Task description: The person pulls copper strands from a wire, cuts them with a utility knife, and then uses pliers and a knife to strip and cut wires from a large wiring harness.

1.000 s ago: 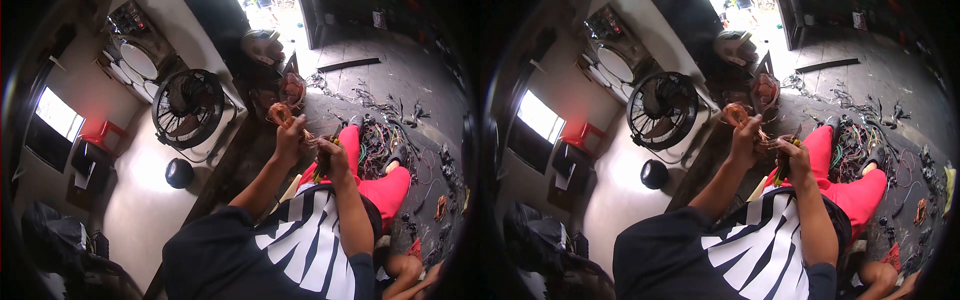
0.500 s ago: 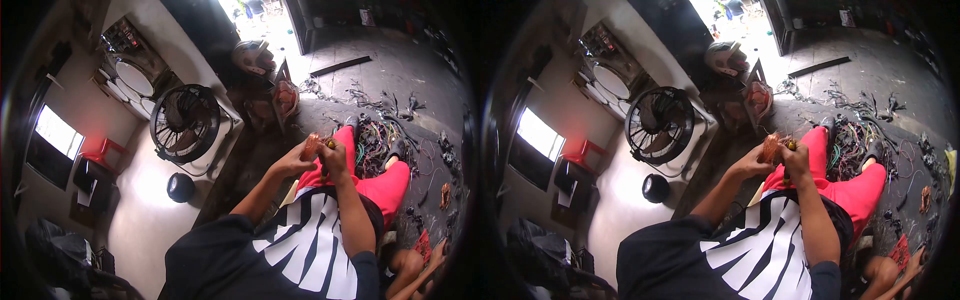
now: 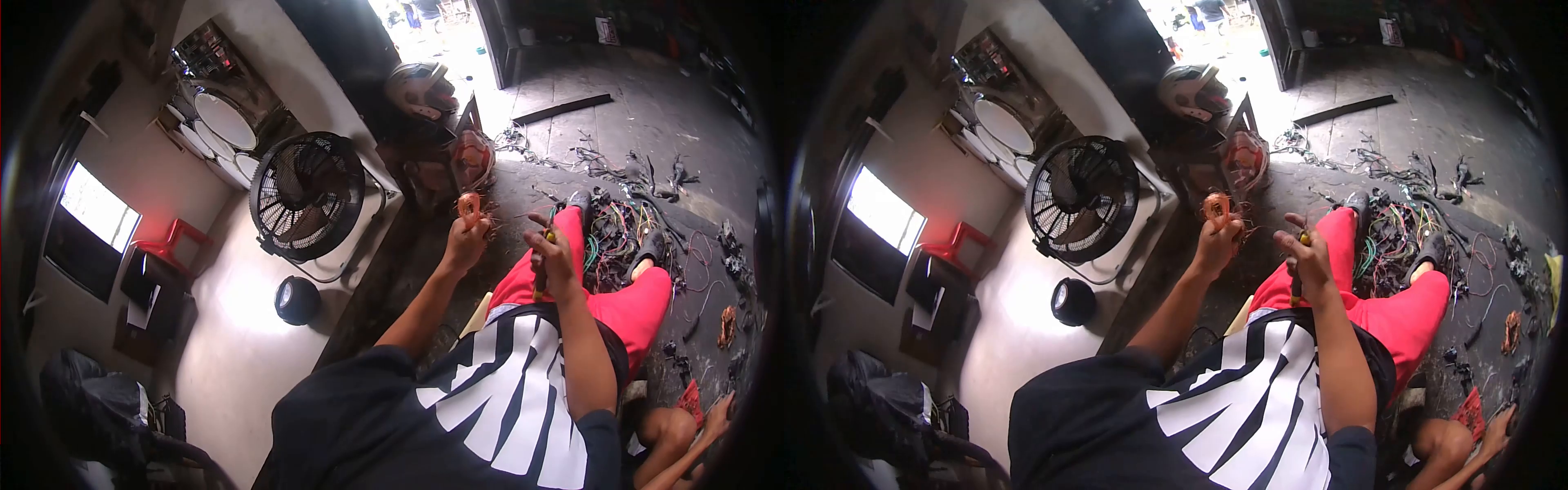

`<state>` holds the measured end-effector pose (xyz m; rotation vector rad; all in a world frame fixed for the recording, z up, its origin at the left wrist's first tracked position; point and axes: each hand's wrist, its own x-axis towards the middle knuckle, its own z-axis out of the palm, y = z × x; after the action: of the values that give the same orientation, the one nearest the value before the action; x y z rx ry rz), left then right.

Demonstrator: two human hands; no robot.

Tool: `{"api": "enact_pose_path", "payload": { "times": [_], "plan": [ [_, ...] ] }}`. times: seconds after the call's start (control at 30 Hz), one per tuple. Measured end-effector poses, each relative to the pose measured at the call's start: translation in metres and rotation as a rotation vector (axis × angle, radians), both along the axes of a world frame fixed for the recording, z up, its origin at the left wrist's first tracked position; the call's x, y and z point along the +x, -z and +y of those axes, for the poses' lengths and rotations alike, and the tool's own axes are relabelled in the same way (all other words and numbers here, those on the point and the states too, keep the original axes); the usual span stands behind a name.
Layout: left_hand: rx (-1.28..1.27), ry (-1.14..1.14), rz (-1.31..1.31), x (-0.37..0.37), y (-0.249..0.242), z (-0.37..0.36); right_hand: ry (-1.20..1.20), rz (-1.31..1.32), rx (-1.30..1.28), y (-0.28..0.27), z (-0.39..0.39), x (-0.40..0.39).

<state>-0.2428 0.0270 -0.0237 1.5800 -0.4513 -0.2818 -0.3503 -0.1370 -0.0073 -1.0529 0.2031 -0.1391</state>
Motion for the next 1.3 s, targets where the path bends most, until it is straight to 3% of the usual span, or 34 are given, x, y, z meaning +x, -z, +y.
{"api": "enact_pose_path", "payload": {
  "times": [0.07, 0.17, 0.27, 0.3, 0.33, 0.4, 0.43, 0.53, 0.57, 0.67, 0.77, 0.87, 0.93, 1.0, 1.03, 1.13, 1.17, 1.27, 1.3],
  "plan": [
    [-0.231, 0.123, 0.257, -0.008, -0.006, -0.003, -0.068, -0.049, 0.005, 0.005, 0.004, 0.001],
    [-0.281, 0.318, 0.416, -0.013, -0.006, -0.006, -0.162, -0.113, -0.004, 0.012, 0.002, 0.002],
    [0.002, 0.353, 0.188, -0.011, 0.017, -0.017, -0.155, -0.217, -0.180, 0.007, 0.005, 0.001],
    [0.221, 0.418, -0.133, -0.021, -0.005, -0.016, -0.138, -0.265, -0.265, 0.004, 0.007, 0.002],
    [0.247, 0.452, -0.368, -0.014, 0.012, -0.018, -0.083, -0.279, -0.349, 0.013, 0.009, 0.006],
    [0.550, 0.414, -0.636, -0.009, 0.029, -0.020, 0.032, -0.307, -0.511, 0.030, 0.017, 0.017],
    [0.662, 0.383, -0.442, -0.012, 0.025, -0.022, 0.064, -0.199, -0.694, 0.025, 0.016, 0.014],
    [0.047, 0.471, -0.110, -0.029, 0.007, -0.019, 0.186, -0.113, -0.538, 0.037, 0.018, 0.021],
    [-0.100, 0.551, 0.225, -0.019, 0.004, -0.013, 0.229, -0.152, -0.431, 0.036, 0.011, 0.021],
    [-0.379, 0.474, 0.618, 0.010, 0.013, 0.010, 0.224, -0.128, -0.375, 0.029, 0.004, 0.017],
    [-0.043, -0.052, 0.263, 0.025, 0.010, 0.017, 0.140, -0.177, -0.343, 0.020, 0.014, 0.012],
    [-0.153, -0.008, -0.081, 0.016, -0.012, 0.018, -0.114, -0.183, -0.302, 0.009, 0.014, 0.009],
    [-0.310, 0.399, 0.191, 0.008, -0.011, 0.018, -0.347, -0.117, -0.246, -0.018, 0.020, -0.005],
    [-0.565, 0.888, 0.407, -0.007, 0.002, 0.010, -0.372, -0.162, -0.211, -0.022, 0.024, -0.007],
    [-0.571, 0.940, 0.481, -0.012, 0.010, 0.006, -0.378, -0.190, -0.194, -0.018, 0.023, -0.005],
    [-0.195, 0.830, 0.573, -0.026, 0.011, -0.005, -0.316, -0.254, -0.195, -0.009, 0.021, 0.000],
    [-0.212, 0.877, 0.467, -0.030, 0.003, -0.004, -0.283, -0.270, -0.202, -0.006, 0.020, 0.001],
    [0.190, 0.914, 0.157, -0.032, -0.034, -0.005, -0.247, -0.283, -0.392, 0.005, 0.017, 0.006],
    [0.049, 0.903, 0.282, -0.031, -0.026, -0.005, -0.208, -0.272, -0.448, 0.008, 0.018, 0.008]
  ]
}}
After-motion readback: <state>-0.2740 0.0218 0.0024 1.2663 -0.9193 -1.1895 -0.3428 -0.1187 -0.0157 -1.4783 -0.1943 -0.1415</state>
